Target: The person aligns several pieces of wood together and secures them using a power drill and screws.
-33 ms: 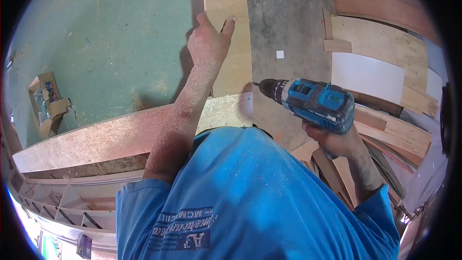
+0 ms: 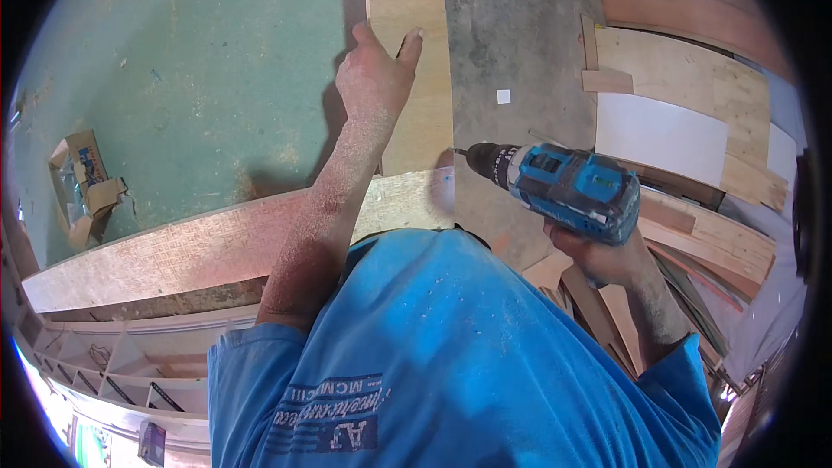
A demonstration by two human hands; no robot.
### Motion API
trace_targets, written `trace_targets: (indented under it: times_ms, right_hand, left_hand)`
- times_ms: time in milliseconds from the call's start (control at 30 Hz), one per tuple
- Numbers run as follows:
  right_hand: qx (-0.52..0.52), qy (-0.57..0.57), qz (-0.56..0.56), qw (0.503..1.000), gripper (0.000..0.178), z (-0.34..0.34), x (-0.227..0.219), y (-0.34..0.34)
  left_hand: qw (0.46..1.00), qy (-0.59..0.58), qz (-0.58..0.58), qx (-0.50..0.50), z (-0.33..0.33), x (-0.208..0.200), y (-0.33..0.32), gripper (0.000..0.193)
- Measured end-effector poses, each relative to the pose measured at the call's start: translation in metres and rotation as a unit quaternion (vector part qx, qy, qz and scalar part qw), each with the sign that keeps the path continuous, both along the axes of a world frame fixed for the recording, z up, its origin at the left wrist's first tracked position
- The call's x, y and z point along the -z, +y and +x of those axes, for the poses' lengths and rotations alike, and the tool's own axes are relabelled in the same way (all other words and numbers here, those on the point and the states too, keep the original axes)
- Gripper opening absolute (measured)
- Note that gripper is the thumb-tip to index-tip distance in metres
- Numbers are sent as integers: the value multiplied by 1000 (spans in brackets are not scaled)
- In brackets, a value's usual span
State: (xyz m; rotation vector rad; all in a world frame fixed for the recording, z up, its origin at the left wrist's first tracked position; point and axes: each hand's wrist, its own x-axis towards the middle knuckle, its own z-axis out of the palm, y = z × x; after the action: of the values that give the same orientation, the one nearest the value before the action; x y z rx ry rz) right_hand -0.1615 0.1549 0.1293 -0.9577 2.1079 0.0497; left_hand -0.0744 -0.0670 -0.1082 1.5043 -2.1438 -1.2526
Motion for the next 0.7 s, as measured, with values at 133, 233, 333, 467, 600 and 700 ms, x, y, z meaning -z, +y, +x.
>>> trace_targets:
  times_ms: [133,233,333,467,600,700]
  right_hand:
    - [-30,16,-18,999,28,3,-2,2]
    - [49,-20,21,998,28,1,-2,3]
    - [-48,25,10,998,27,-3,0,14]
    - [-17,-7,48,999,38,-4,-1,12]
    - [-28,-4,71,997,45,-5,5,12]
    - [-12,-9,28,999,46,-5,22,3]
  left_hand:
    - [999,4,33,6,1,-1,-3,82]
    - [999,19,37,2,1,-1,-2,80]
    - [999,28,32,-4,-1,2,-2,78]
    - [999,37,-29,-19,-1,7,1,65]
    - [1000,1,-4,-1,-3,3,0,65]
    - [999,24,-23,-7,-2,7,1,65]
